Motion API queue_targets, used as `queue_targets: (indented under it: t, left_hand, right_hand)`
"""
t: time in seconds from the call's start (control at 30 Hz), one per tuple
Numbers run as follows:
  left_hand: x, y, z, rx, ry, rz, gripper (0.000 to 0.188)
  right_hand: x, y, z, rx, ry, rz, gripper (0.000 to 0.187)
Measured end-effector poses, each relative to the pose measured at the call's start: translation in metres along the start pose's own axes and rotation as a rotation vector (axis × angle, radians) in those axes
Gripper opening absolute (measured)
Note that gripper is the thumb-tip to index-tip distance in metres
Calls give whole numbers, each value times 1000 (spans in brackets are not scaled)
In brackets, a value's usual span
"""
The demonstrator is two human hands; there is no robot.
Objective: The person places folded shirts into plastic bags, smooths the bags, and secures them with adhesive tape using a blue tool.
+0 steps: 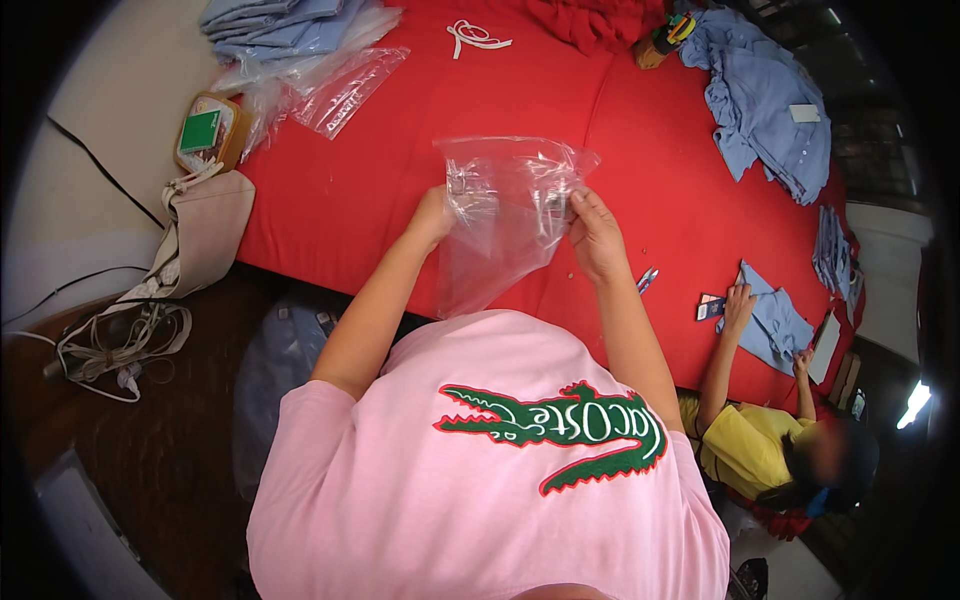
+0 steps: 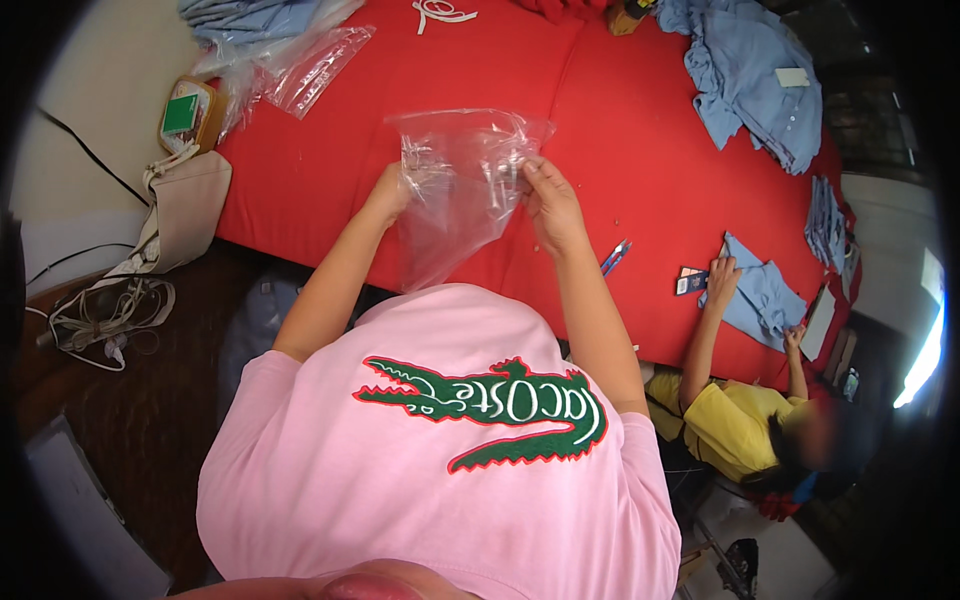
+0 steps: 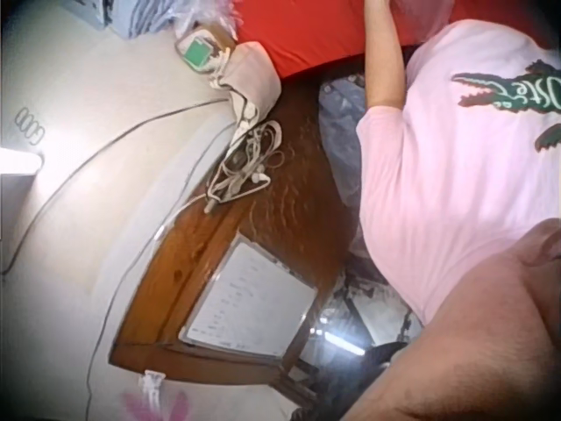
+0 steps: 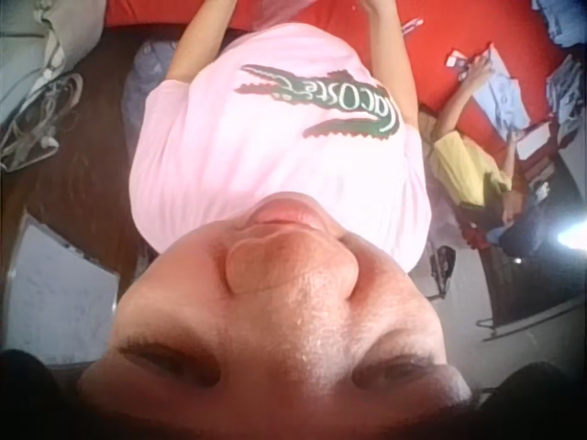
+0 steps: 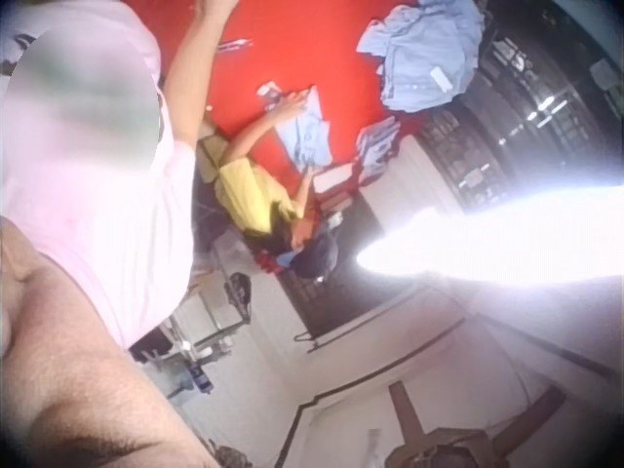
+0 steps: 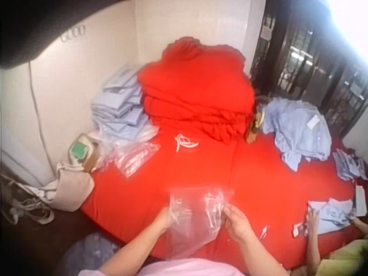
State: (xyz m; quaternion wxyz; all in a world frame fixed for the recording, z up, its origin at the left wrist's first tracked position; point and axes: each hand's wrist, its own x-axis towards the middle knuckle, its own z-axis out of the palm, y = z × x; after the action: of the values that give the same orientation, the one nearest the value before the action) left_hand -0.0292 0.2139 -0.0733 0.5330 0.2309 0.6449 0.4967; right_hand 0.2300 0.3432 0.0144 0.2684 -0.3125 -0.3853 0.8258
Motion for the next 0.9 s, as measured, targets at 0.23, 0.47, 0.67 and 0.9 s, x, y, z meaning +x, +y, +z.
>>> queue_targets:
  t: [0.23,0.47,0.67,0.9]
  left_hand:
    - [12,69,-51,-11,-19,61,24]
    - [18,83,-103,448,-180,20,25]
    - [27,100,-141,514,-225,35,22]
    - [44,122,-144,497,-478,-134,30]
  right_hand:
    - [-1,-22,-44,27,548,-128,20]
    - [-9,-30,-60,-166,469,32,18]
    - [-11,-61,-49,-519,273,144,14]
    - [-2,-101,-87,-807,305,192,31]
